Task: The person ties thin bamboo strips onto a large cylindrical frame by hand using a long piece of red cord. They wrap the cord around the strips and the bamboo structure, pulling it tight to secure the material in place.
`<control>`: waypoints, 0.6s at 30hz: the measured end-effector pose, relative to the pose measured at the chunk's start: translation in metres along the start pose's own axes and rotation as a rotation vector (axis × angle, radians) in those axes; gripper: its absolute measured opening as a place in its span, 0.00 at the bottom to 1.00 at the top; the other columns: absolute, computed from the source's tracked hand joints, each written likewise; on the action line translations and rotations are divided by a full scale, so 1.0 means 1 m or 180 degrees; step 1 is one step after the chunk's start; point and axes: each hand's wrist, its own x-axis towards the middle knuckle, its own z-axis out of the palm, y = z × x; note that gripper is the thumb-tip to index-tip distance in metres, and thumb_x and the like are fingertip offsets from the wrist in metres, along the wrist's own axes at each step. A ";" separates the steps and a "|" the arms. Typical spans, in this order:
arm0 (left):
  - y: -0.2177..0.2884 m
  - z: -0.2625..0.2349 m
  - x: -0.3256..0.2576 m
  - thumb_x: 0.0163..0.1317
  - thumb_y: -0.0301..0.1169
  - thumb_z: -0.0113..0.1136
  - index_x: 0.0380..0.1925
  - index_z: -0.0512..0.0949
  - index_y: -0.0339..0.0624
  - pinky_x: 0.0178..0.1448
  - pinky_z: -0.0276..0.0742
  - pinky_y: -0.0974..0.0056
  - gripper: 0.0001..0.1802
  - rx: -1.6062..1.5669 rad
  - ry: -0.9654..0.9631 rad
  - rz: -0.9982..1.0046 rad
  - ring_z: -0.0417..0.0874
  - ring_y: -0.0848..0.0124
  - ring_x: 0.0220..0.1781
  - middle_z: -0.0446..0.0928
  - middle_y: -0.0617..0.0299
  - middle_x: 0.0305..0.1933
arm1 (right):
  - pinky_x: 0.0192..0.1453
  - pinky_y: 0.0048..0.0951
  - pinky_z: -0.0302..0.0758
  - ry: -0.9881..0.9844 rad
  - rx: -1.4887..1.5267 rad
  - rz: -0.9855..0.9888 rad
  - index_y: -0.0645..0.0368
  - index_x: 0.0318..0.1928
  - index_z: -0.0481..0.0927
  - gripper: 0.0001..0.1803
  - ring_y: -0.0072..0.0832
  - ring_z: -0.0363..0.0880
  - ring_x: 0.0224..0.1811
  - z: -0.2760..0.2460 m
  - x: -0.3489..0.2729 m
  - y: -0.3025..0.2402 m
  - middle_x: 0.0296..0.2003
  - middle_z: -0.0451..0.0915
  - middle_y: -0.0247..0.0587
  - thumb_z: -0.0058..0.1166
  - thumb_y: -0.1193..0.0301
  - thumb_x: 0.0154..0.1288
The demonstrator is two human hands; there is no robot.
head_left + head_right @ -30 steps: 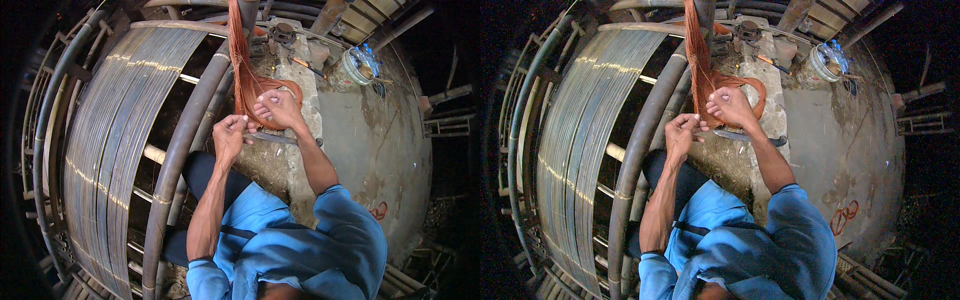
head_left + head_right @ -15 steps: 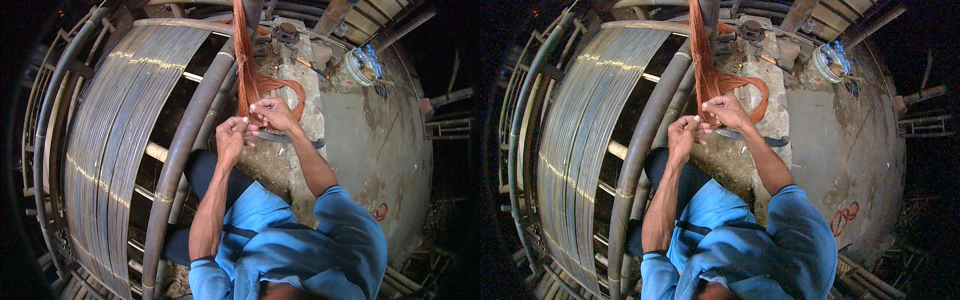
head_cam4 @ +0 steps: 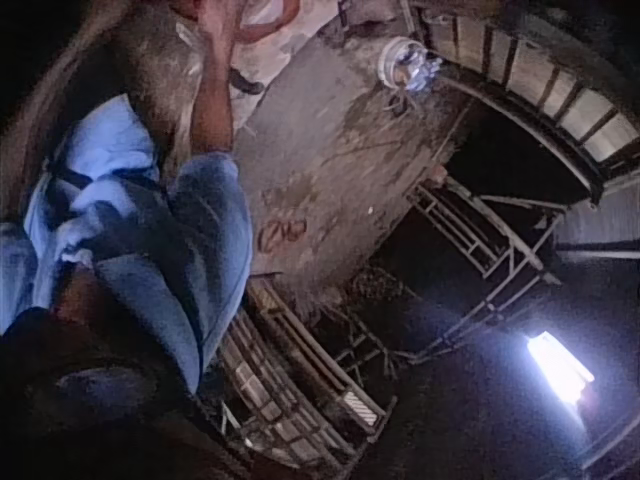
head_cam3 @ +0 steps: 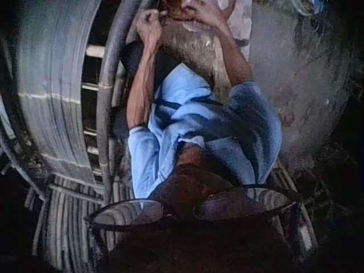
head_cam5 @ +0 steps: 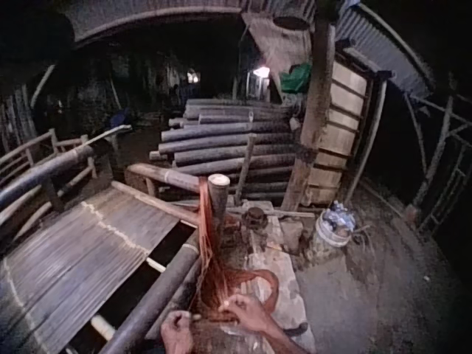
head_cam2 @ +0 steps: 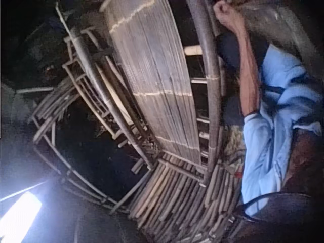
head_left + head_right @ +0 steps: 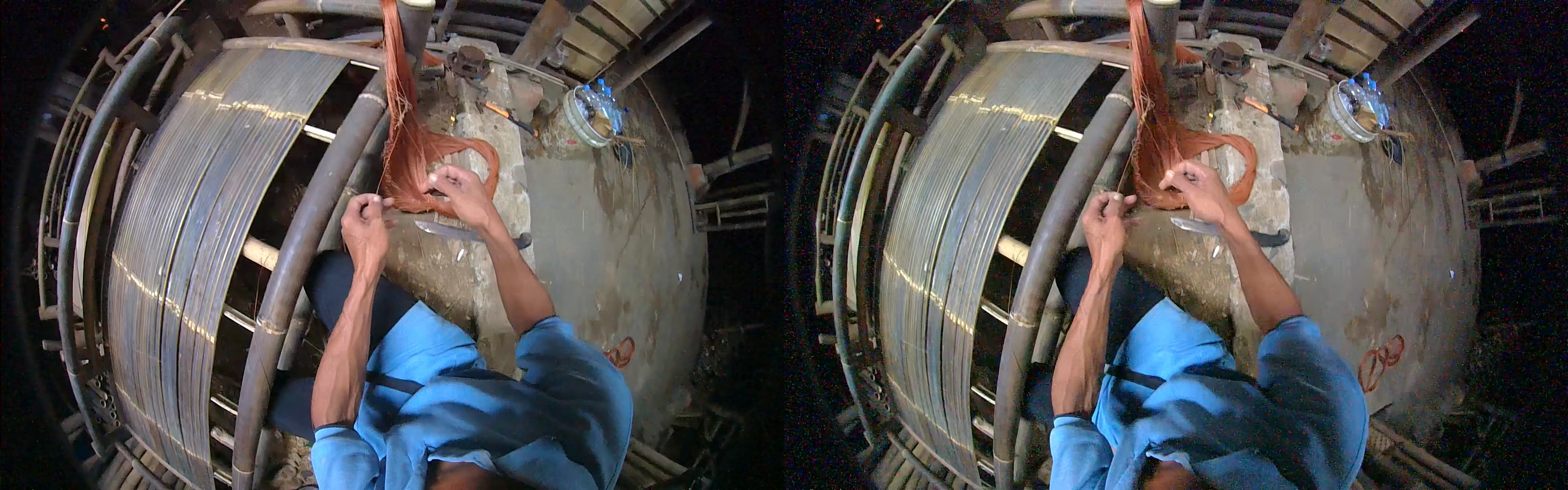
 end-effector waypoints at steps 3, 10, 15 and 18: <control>0.005 -0.008 0.001 0.71 0.33 0.56 0.51 0.76 0.31 0.53 0.79 0.64 0.17 0.0725 0.0323 0.0885 0.84 0.67 0.46 0.84 0.53 0.44 | 0.37 0.30 0.75 -0.0043 -0.0121 -0.0166 0.61 0.37 0.77 0.12 0.20 0.78 0.33 0.010 -0.024 -0.035 0.29 0.79 0.33 0.51 0.64 0.75; 0.099 -0.014 -0.012 0.75 0.36 0.48 0.26 0.76 0.38 0.52 0.79 0.55 0.19 -0.1179 -0.1080 0.0425 0.87 0.58 0.38 0.82 0.54 0.31 | 0.42 0.40 0.75 -0.0556 -0.1049 -0.1350 0.64 0.39 0.76 0.15 0.40 0.81 0.36 0.063 -0.050 -0.063 0.31 0.80 0.50 0.49 0.63 0.75; 0.177 -0.094 0.001 0.79 0.44 0.40 0.46 0.78 0.39 0.67 0.68 0.54 0.22 -0.1496 -0.1129 0.1487 0.81 0.60 0.56 0.83 0.52 0.44 | 0.51 0.32 0.76 -0.0981 -0.0379 -0.0651 0.63 0.43 0.79 0.16 0.32 0.81 0.43 0.029 -0.046 0.004 0.38 0.82 0.45 0.47 0.61 0.77; 0.146 -0.079 -0.013 0.75 0.53 0.40 0.64 0.69 0.32 0.73 0.61 0.54 0.35 -0.0299 -0.1248 0.0858 0.76 0.60 0.64 0.79 0.46 0.58 | 0.49 0.32 0.77 -0.0935 -0.0265 -0.0709 0.63 0.38 0.82 0.14 0.28 0.82 0.41 0.041 -0.057 -0.029 0.36 0.84 0.42 0.49 0.65 0.75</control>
